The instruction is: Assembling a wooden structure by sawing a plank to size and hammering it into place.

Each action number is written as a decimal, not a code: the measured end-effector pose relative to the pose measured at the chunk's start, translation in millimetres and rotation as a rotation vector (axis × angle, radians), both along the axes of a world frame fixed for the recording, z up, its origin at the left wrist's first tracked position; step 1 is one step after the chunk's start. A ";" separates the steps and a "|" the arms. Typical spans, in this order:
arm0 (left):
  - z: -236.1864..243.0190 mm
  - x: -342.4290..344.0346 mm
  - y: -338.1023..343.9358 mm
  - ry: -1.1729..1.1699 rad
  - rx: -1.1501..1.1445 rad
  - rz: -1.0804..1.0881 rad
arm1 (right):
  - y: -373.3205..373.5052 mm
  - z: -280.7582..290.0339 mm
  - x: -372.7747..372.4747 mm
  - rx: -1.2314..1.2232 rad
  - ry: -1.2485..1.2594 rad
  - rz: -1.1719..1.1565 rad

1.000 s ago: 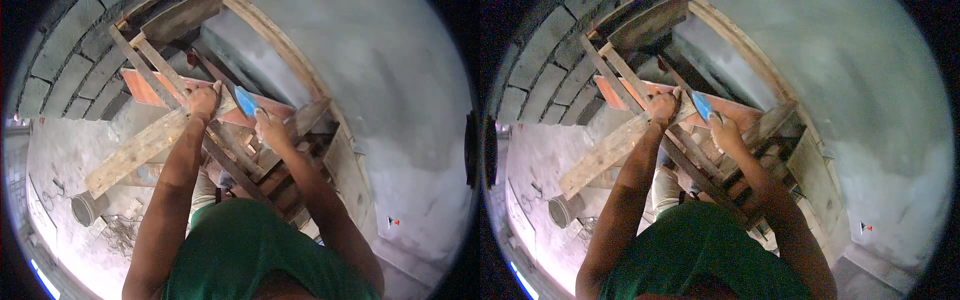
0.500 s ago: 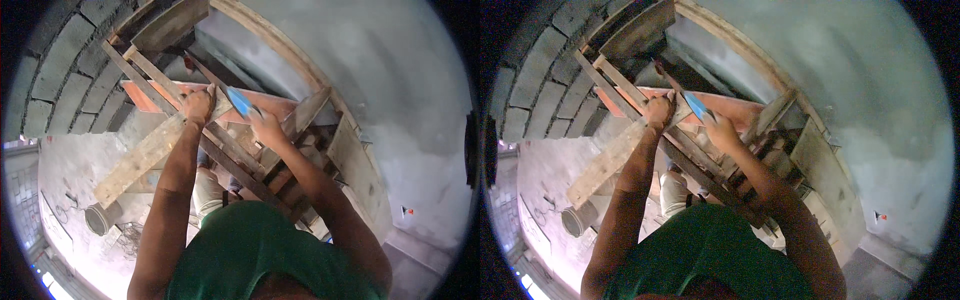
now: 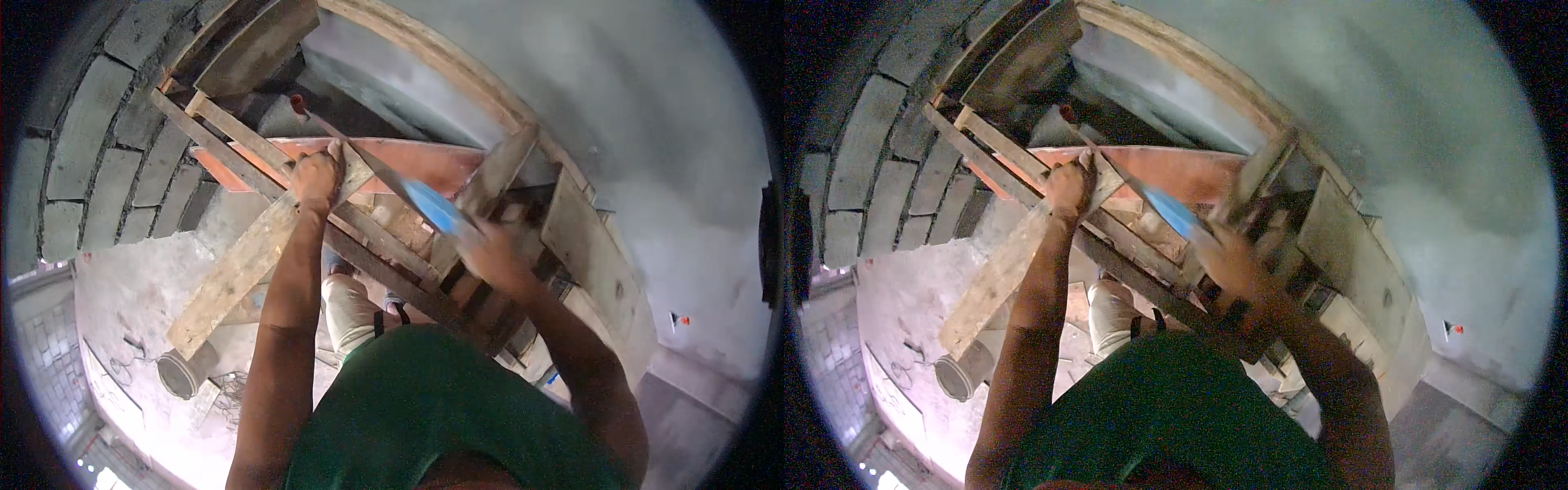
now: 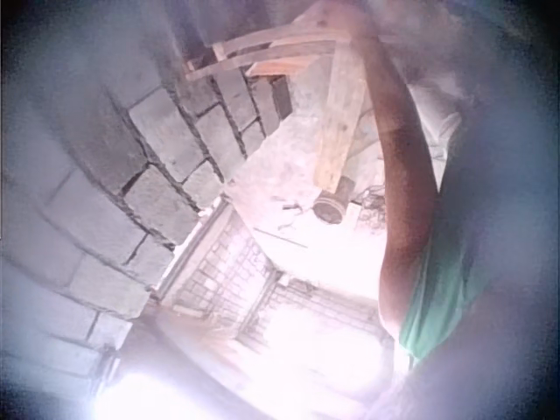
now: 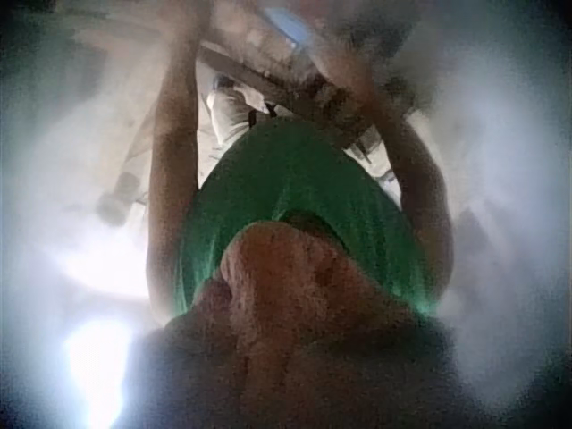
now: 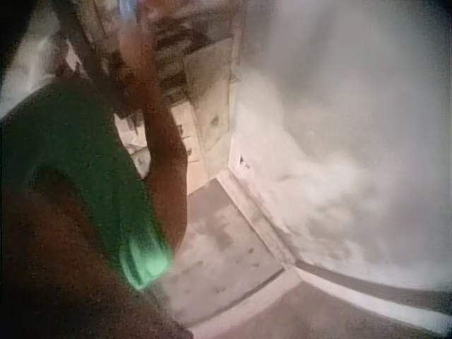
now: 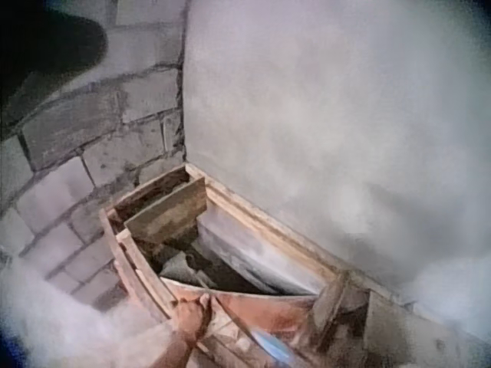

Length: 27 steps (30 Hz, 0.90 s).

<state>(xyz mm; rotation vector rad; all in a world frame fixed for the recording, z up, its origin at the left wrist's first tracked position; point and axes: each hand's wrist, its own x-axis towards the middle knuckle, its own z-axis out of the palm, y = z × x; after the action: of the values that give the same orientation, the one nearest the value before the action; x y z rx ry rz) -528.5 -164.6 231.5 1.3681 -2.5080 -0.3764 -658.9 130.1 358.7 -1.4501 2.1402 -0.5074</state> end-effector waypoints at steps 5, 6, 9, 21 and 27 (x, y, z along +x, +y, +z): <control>-83.5 43.1 -31.2 -0.158 -0.204 0.116 | -117.6 -31.9 36.6 -0.137 -0.433 -0.293; -58.7 13.1 -20.3 -0.131 -0.202 0.074 | -112.5 -37.2 23.2 -0.135 -0.377 -0.316; -12.7 -11.0 -2.2 -0.025 -0.006 0.020 | -78.7 -12.3 14.5 -0.064 -0.401 -0.376; 12.0 -5.0 4.6 -0.039 -0.012 -0.046 | -36.4 -3.4 5.2 0.003 -0.306 -0.187; 22.1 -9.1 5.6 -0.096 0.187 0.050 | -93.1 -16.3 13.2 -0.177 -0.413 -0.348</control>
<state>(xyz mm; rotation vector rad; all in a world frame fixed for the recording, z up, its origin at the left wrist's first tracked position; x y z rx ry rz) -537.6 -159.0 253.7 1.5491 -2.5647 -0.5598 -645.6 37.0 342.4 -0.9457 2.0446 -1.0489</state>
